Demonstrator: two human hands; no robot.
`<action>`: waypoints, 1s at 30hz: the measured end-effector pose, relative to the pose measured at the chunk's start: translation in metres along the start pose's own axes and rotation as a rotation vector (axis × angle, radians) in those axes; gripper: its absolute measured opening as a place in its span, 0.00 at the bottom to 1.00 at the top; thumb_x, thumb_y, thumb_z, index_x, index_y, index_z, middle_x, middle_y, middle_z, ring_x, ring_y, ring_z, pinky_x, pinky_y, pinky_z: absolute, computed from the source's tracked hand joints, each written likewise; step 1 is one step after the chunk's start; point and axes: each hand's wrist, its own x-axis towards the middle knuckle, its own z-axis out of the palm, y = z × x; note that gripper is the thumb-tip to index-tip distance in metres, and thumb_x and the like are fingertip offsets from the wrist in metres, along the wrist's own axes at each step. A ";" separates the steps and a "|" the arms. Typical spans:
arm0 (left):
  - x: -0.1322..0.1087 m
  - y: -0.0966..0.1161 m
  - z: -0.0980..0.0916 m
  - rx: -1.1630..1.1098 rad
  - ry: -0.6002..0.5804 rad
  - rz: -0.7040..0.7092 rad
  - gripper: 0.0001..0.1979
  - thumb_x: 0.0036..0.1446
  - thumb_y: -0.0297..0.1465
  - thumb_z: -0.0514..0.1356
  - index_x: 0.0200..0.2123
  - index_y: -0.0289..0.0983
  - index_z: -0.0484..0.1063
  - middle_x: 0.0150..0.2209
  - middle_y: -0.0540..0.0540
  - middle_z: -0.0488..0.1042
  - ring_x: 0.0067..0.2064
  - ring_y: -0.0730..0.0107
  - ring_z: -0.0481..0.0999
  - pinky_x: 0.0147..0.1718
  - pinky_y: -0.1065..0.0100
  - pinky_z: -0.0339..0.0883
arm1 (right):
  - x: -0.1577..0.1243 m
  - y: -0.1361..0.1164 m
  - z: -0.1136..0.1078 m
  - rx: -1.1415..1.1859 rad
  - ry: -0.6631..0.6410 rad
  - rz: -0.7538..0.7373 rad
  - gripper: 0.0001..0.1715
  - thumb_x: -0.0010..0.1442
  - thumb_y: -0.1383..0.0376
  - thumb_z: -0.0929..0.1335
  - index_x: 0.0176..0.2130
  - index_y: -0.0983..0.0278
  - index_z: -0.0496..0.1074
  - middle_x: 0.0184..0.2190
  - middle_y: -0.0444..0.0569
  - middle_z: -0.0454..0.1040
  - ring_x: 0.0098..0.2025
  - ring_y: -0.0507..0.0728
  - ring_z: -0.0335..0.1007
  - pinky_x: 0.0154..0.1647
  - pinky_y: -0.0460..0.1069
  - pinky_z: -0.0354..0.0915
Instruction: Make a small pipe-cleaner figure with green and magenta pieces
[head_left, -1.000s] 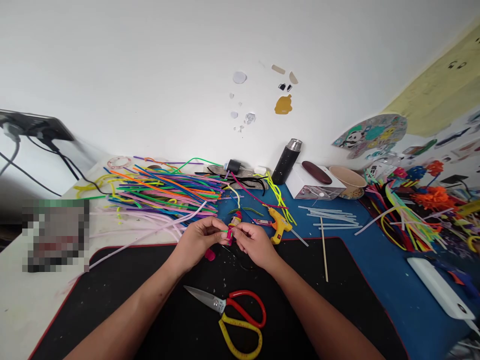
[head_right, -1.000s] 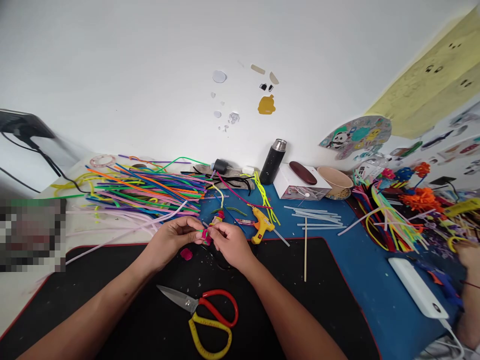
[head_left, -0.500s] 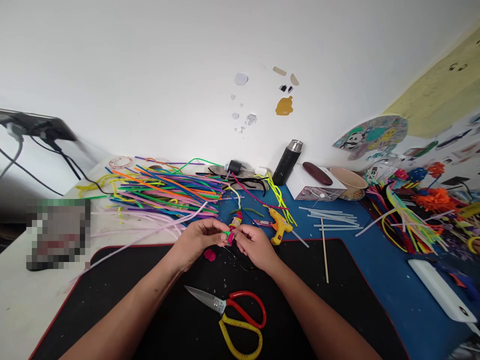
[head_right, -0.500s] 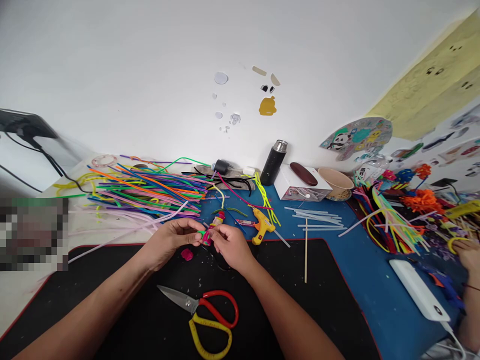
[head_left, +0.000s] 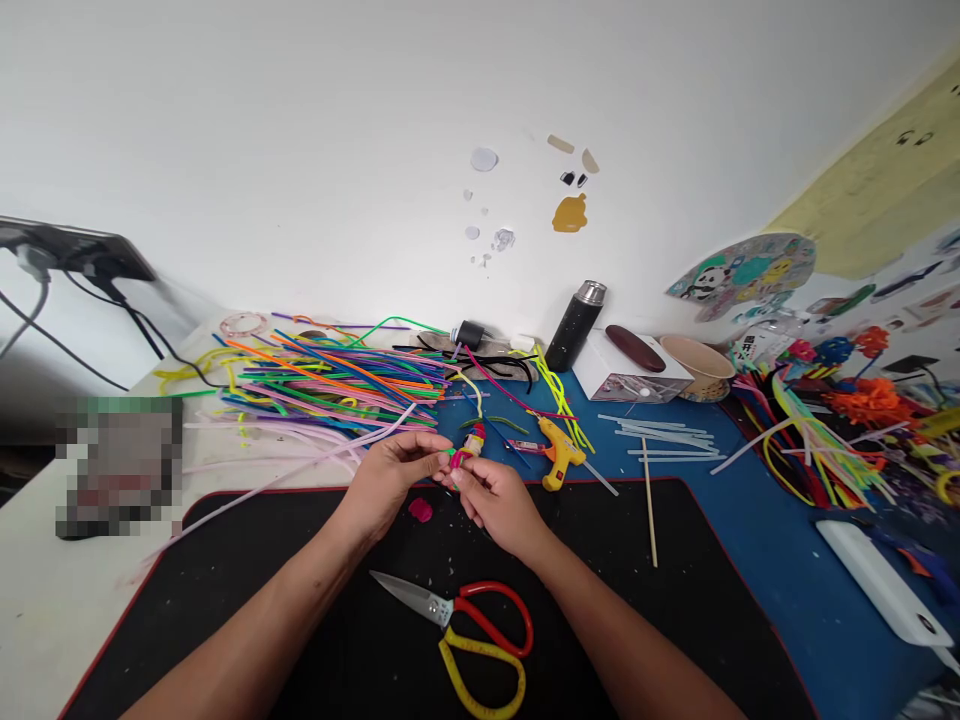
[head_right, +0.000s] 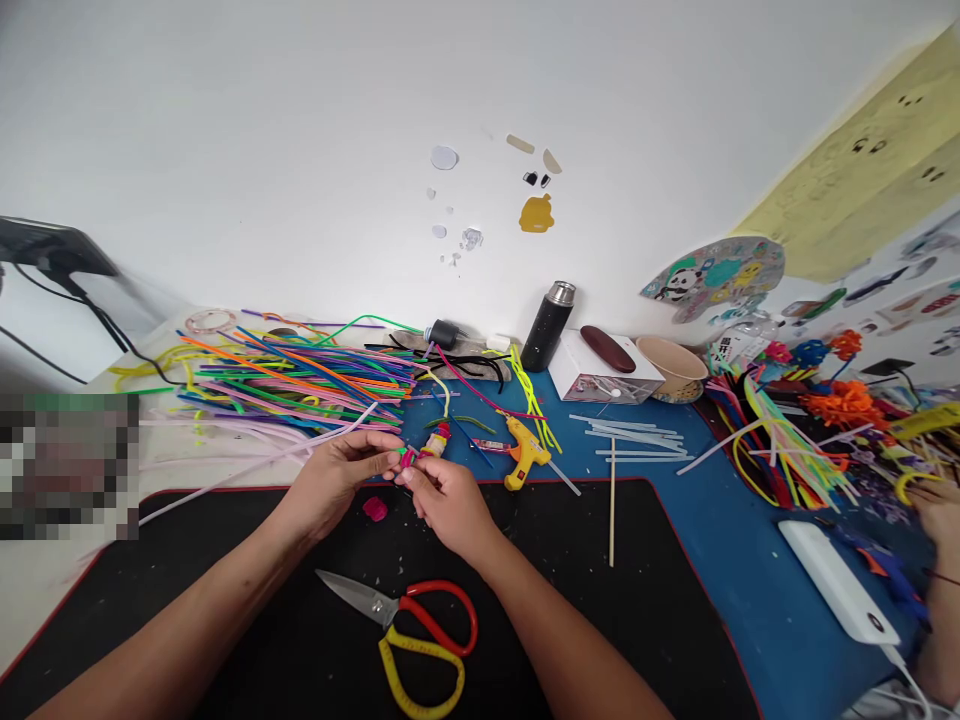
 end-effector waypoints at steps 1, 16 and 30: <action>0.000 0.000 0.000 0.010 0.006 0.008 0.16 0.40 0.36 0.80 0.33 0.37 0.85 0.29 0.48 0.82 0.29 0.68 0.78 0.34 0.66 0.76 | 0.000 0.000 0.001 0.016 0.009 0.010 0.25 0.68 0.44 0.68 0.38 0.62 0.73 0.18 0.36 0.63 0.18 0.50 0.56 0.21 0.46 0.54; -0.001 -0.004 0.000 0.143 0.025 0.070 0.15 0.44 0.39 0.78 0.35 0.40 0.85 0.34 0.47 0.84 0.37 0.63 0.81 0.40 0.64 0.78 | -0.004 0.005 0.010 -0.183 0.112 -0.056 0.17 0.72 0.50 0.67 0.44 0.60 0.76 0.24 0.41 0.71 0.20 0.52 0.64 0.22 0.47 0.59; -0.001 -0.008 -0.001 0.205 -0.021 0.103 0.15 0.48 0.40 0.76 0.37 0.39 0.85 0.34 0.47 0.85 0.36 0.64 0.82 0.41 0.65 0.78 | -0.005 0.000 0.007 -0.298 0.145 -0.088 0.20 0.74 0.54 0.65 0.31 0.60 0.71 0.20 0.42 0.73 0.17 0.52 0.66 0.22 0.46 0.58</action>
